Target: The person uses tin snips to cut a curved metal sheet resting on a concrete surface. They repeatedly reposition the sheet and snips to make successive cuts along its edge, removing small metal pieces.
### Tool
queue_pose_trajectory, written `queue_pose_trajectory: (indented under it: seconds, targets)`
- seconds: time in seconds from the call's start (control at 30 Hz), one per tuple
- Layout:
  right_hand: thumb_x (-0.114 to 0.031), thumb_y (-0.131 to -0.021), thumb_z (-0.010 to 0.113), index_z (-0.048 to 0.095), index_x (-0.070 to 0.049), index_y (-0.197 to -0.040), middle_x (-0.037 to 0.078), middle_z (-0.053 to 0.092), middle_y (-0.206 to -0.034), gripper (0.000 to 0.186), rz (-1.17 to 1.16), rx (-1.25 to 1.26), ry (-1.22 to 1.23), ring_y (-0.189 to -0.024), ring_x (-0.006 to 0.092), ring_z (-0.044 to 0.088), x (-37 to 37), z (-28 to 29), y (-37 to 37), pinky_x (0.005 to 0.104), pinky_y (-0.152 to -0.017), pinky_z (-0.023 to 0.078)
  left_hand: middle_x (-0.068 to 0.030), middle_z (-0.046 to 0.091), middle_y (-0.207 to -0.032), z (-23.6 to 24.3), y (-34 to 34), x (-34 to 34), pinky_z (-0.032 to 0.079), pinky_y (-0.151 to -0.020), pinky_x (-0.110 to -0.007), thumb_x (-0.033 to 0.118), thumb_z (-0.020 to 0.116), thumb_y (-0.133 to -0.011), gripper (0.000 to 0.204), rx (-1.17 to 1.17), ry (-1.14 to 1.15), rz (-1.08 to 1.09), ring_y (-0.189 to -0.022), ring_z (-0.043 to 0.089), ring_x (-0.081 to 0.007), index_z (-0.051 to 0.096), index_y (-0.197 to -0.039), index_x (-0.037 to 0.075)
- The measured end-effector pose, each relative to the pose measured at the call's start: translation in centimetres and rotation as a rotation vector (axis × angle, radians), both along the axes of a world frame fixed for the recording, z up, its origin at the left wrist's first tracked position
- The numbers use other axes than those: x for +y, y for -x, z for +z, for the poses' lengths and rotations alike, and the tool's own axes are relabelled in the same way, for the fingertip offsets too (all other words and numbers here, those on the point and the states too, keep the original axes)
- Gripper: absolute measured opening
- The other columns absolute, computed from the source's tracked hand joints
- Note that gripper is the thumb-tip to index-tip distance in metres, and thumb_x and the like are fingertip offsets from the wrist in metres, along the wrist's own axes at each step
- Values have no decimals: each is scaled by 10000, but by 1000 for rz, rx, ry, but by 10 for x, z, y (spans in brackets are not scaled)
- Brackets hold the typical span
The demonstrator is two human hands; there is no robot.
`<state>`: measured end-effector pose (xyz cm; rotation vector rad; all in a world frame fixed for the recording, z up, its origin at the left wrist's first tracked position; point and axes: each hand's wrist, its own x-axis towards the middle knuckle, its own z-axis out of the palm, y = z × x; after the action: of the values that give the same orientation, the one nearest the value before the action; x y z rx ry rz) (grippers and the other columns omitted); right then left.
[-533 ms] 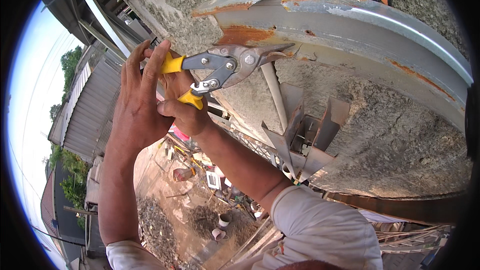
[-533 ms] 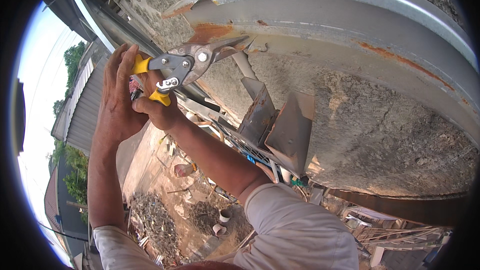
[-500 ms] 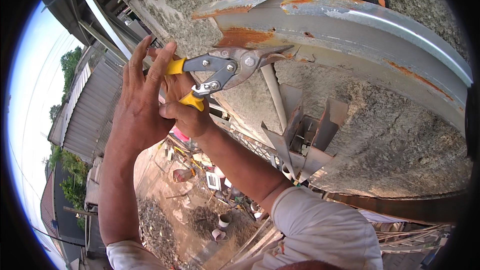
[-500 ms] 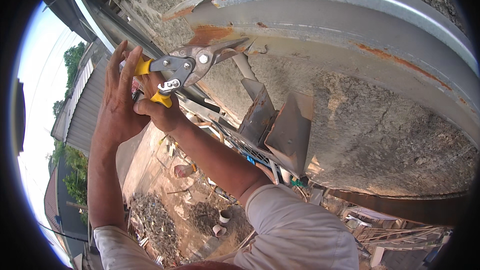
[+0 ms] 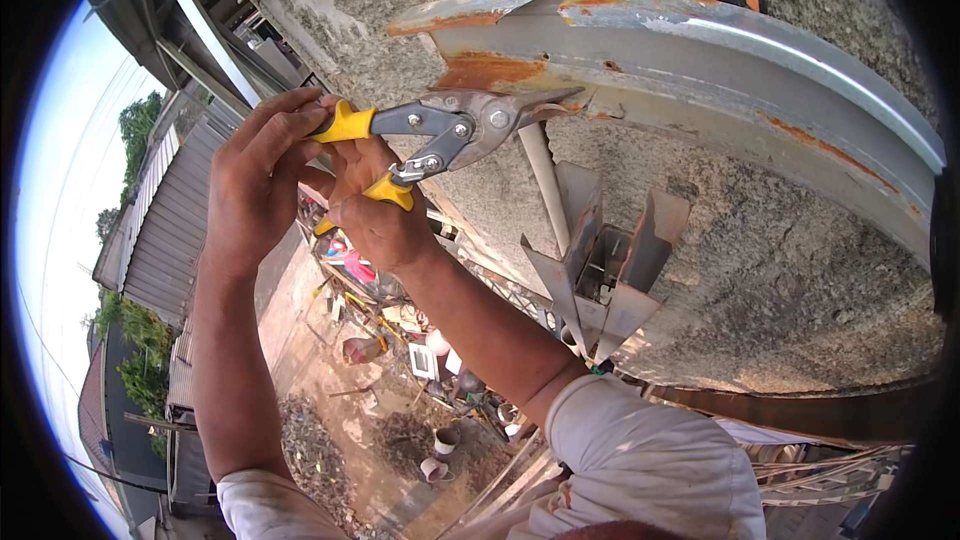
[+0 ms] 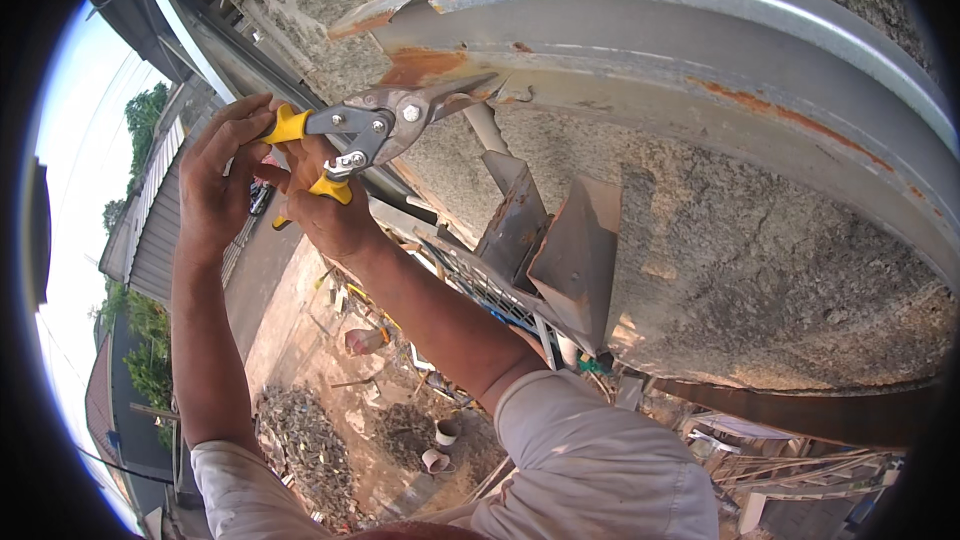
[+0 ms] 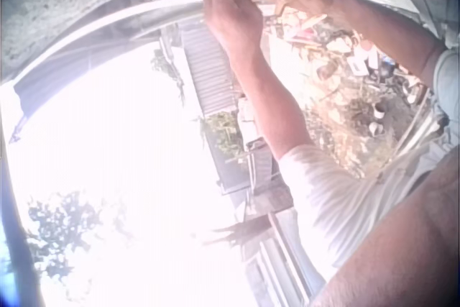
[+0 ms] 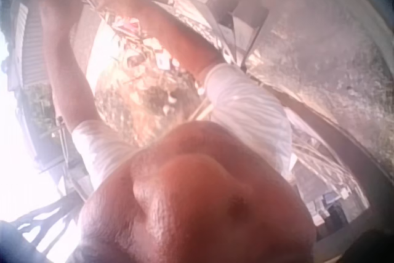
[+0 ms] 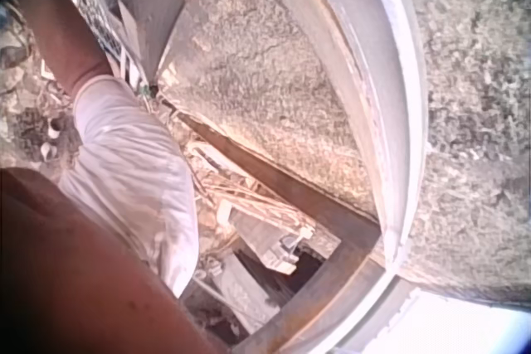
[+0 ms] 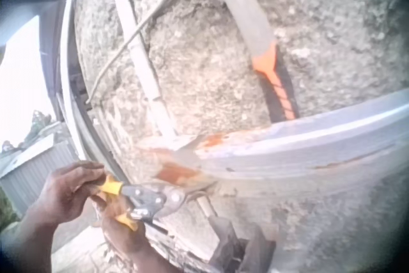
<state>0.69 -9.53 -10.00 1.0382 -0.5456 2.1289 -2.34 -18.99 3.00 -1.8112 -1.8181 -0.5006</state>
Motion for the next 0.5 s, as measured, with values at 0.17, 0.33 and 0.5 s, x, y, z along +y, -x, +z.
queue_pose_trajectory:
  seconds: [0.17,0.33,0.5]
  targets:
    - [6,-712,540,91,-85,-1660,141,345,-1576,1053,68,26,-68,-1460,268,379,6,-7,-3,552,-1164,397,-174,686,-1271,-18,4,1,616,-833,-393,-67,688,-857,317,120,-77,42,-1065,728,-343,664,-1161,20]
    - [-9,-709,553,43,-105,-1666,138,326,-1598,1089,90,-20,-126,-1475,288,367,13,-15,-8,552,-1136,444,-178,684,-1273,-34,21,4,613,-828,-399,-64,692,-855,315,129,-115,32,-1067,724,-348,633,-1153,22]
    - [3,-729,608,7,-132,-1662,174,295,-1623,1118,133,-24,-156,-1521,350,309,19,-18,-13,601,-1126,448,-166,687,-1194,-18,21,7,591,-820,-382,-75,690,-853,288,76,-93,-26,-1022,716,-336,640,-1125,5]
